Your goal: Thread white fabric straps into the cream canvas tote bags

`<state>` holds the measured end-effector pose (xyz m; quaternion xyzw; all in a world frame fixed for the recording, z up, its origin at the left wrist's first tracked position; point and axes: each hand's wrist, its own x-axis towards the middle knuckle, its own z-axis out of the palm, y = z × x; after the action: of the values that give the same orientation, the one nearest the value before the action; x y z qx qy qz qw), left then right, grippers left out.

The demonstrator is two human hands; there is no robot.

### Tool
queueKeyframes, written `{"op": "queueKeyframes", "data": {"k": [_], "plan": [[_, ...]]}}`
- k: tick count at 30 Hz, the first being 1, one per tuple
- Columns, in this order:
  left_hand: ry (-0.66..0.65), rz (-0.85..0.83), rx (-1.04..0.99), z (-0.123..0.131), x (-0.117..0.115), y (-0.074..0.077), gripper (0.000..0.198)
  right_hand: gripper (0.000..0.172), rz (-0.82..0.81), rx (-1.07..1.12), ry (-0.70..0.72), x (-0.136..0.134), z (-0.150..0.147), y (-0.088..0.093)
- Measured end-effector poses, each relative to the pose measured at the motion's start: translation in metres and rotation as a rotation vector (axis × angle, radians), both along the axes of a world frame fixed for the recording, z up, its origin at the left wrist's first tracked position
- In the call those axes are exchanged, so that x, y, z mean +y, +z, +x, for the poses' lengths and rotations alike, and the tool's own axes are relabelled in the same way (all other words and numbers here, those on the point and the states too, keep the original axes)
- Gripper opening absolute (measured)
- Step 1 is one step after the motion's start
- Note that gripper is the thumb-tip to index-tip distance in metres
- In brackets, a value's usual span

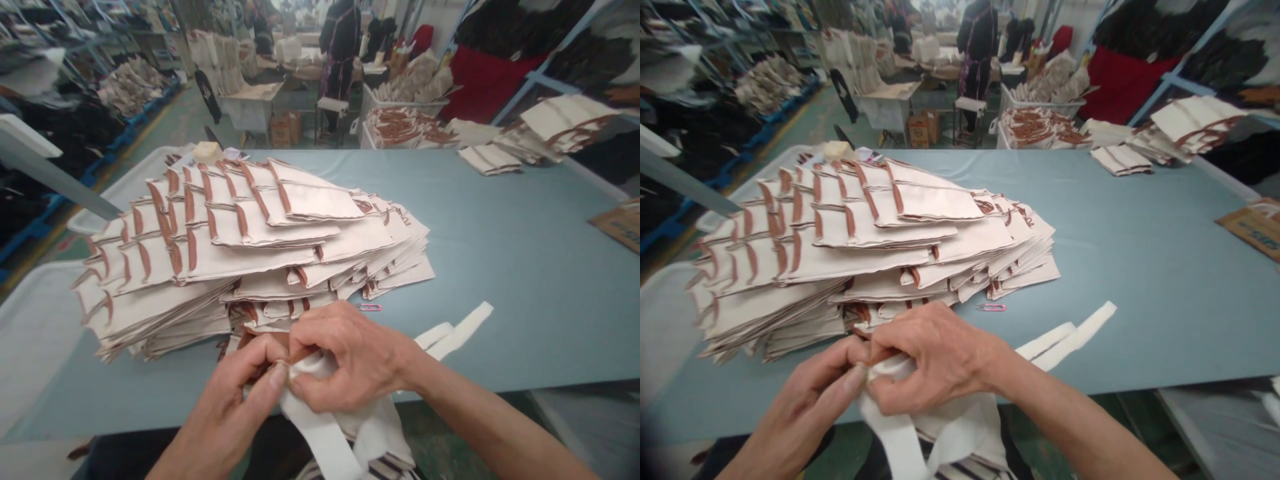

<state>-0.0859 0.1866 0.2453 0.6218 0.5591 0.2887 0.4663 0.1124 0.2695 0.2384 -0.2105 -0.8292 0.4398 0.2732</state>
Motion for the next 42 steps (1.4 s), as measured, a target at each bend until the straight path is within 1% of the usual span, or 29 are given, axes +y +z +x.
{"op": "queueKeyframes", "data": {"k": [3, 5, 8, 11, 15, 17, 20, 23, 28, 32, 37, 39, 42], "plan": [[0.010, 0.071, -0.026, 0.003, 0.000, 0.001, 0.030, 0.019, -0.197, -0.013, 0.107, 0.005, 0.000, 0.007], [0.009, 0.140, -0.013, 0.004, 0.000, 0.003, 0.027, 0.016, -0.232, -0.003, 0.117, 0.007, 0.001, 0.010], [-0.018, 0.205, 0.034, 0.004, 0.000, 0.006, 0.024, 0.012, -0.237, -0.029, 0.100, 0.008, 0.001, 0.013], [-0.030, 0.236, 0.110, 0.003, -0.001, 0.006, 0.018, 0.011, -0.239, -0.119, 0.102, 0.006, 0.004, 0.014], [-0.012, 0.308, 0.159, 0.003, -0.003, 0.003, 0.012, 0.011, -0.113, -0.199, 0.068, 0.001, 0.006, 0.014], [0.012, 0.325, 0.156, 0.004, -0.003, 0.003, 0.011, 0.010, -0.089, -0.204, 0.047, -0.002, 0.005, 0.012], [0.051, 0.372, 0.163, 0.005, -0.005, 0.004, 0.010, 0.006, -0.110, -0.168, 0.021, -0.005, 0.005, 0.006], [0.040, 0.405, 0.176, 0.004, -0.007, 0.004, 0.009, 0.005, -0.162, -0.123, 0.010, -0.008, 0.005, 0.000], [0.014, 0.380, 0.255, 0.001, -0.013, -0.006, 0.008, 0.007, -0.268, -0.079, -0.060, -0.015, 0.002, -0.006], [0.009, 0.464, 0.354, 0.001, -0.015, -0.013, 0.007, 0.009, -0.408, -0.048, -0.090, -0.018, -0.001, -0.010], [0.001, 0.558, 0.398, 0.002, -0.018, -0.017, 0.013, 0.010, -0.483, 0.008, -0.108, -0.021, -0.001, -0.014], [-0.031, 0.581, 0.410, 0.000, -0.019, -0.018, 0.015, 0.009, -0.512, 0.051, -0.121, -0.023, -0.001, -0.015], [-0.137, 0.613, 0.429, -0.002, -0.019, -0.020, 0.016, 0.009, -0.541, 0.130, -0.150, -0.028, -0.002, -0.018]]}}
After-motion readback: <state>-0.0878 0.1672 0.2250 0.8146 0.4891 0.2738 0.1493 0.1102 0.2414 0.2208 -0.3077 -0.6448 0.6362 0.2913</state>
